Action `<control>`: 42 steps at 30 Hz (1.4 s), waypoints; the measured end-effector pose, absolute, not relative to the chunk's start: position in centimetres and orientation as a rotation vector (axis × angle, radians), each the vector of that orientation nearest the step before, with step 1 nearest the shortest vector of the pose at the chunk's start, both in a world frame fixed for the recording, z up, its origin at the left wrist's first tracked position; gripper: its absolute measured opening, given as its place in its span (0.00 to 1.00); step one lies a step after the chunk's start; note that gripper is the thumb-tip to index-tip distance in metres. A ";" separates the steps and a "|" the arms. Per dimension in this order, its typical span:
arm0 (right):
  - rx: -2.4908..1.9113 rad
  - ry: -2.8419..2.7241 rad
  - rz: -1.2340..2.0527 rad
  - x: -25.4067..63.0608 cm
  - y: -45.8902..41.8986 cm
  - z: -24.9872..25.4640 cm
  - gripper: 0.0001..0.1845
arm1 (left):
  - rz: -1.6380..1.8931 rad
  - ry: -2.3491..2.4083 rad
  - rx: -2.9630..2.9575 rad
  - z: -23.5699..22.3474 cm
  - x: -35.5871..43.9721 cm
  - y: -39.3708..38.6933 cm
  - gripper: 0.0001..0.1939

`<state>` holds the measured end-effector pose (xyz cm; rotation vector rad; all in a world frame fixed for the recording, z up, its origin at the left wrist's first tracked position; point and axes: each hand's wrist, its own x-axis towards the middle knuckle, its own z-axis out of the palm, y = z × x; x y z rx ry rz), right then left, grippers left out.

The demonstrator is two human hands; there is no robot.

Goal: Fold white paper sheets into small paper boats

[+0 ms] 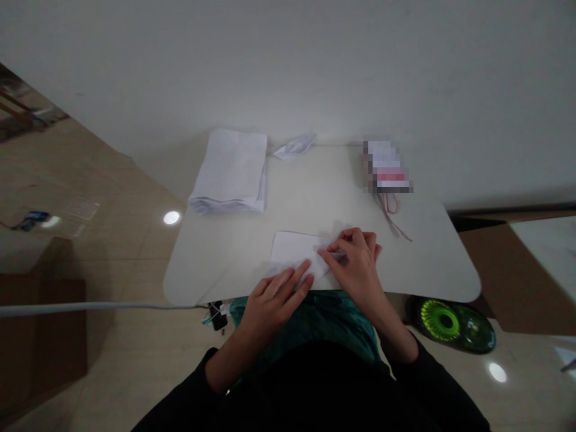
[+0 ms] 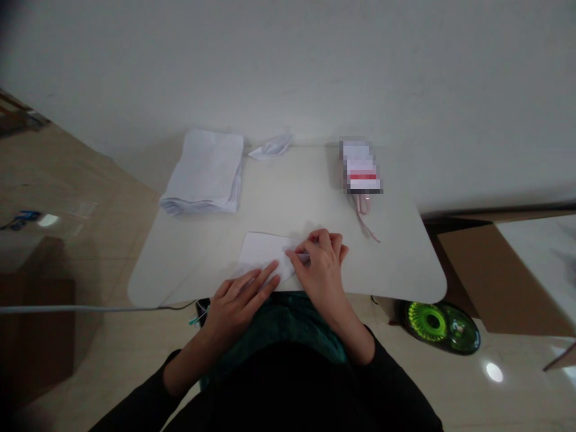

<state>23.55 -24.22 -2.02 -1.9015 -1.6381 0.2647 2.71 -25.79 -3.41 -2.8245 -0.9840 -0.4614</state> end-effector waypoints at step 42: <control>-1.577 -1.674 -0.157 20.7 -29.2 -3.4 0.08 | -0.267 -0.966 -2.773 -3.0 3.0 -25.9 0.19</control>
